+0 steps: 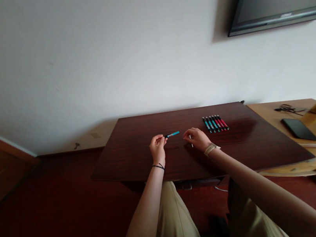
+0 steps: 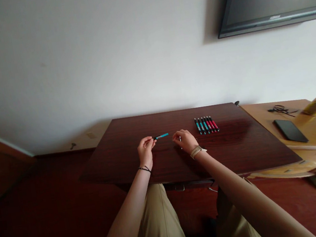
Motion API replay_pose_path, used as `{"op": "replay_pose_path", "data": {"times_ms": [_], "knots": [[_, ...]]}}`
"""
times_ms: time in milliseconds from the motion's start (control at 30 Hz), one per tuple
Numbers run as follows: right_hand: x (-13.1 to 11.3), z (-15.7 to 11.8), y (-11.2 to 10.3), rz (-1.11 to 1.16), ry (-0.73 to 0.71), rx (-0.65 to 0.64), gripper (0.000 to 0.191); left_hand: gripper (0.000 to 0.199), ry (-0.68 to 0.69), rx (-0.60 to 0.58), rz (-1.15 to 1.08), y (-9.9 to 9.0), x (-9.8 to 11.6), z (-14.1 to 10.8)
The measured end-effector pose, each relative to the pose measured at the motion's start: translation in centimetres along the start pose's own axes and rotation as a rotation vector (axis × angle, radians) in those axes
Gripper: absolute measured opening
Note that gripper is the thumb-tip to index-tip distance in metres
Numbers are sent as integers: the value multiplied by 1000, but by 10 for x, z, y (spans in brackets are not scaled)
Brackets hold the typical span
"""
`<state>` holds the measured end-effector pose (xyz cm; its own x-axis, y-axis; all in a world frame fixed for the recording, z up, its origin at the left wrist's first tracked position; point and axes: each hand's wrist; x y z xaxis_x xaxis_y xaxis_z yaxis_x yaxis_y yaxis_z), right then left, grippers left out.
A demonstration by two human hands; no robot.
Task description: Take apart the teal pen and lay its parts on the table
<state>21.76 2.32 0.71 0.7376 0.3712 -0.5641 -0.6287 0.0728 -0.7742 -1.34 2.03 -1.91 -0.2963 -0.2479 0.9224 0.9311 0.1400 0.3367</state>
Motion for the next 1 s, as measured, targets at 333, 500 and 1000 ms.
{"op": "replay_pose_path", "data": {"times_ms": [333, 500, 1000], "knots": [[4, 1, 6, -199, 16, -80, 7, 27, 20, -18, 49, 0, 0, 0], [4, 1, 2, -268, 32, -126, 10, 29, 30, -24, 51, -1, -2, 0], [4, -58, -12, 314, 30, 73, 29, 23, 77, -520, 258, 15, 15, -19]]}}
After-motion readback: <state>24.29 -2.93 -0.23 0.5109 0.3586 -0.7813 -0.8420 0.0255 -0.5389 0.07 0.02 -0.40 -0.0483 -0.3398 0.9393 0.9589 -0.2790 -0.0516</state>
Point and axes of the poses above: each hand's wrist, its own z-axis towards the middle knuckle, its own y-axis out of the palm, x = y × z, and after that the axes turned 4 degrees about -x, right-handed
